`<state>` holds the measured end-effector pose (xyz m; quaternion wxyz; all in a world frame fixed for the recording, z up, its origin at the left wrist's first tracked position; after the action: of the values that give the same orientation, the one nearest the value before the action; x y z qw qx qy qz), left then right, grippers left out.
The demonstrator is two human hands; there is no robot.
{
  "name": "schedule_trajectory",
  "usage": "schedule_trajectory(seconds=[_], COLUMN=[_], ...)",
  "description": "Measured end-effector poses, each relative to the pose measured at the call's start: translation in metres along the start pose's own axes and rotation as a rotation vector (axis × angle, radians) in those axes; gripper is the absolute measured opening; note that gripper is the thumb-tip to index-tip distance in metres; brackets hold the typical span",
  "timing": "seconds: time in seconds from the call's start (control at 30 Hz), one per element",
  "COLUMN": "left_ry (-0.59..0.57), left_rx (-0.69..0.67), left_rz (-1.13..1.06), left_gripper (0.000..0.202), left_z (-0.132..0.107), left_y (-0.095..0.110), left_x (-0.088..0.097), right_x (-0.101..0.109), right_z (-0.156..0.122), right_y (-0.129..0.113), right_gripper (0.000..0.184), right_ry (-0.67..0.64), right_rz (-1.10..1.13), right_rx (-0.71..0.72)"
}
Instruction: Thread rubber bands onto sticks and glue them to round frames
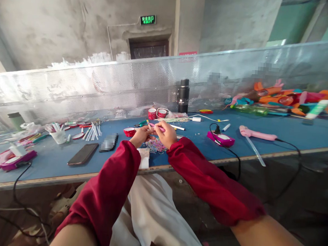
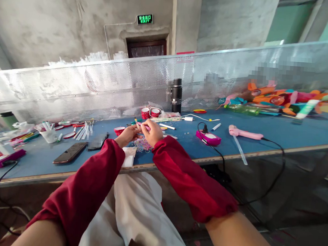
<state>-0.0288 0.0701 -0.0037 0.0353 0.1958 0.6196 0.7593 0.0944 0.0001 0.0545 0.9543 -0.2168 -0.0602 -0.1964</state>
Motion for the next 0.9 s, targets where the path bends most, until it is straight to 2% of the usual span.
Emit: schedule_trajectory(seconds=[0.9], left_ry=[0.007], left_rx=[0.009], left_rz=[-0.015], left_gripper=[0.023], left_z=[-0.0015], left_y=[0.0015], left_x=[0.0003], right_x=[-0.0017], right_z=[-0.0001], right_y=[0.0001], right_gripper=[0.02], right_ry=[-0.016], right_rz=[0.015], right_rx=[0.006])
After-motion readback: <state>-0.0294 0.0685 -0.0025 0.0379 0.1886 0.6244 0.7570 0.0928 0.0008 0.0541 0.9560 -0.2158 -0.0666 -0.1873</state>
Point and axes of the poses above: each hand's wrist, its own z-axis towards the middle knuckle, its own x-axis out of the back of the hand, y = z × x, the point moved 9 cm from there along z, towards the middle knuckle, and after that the axes turned 11 degrees about z, right-handed, at the moved point
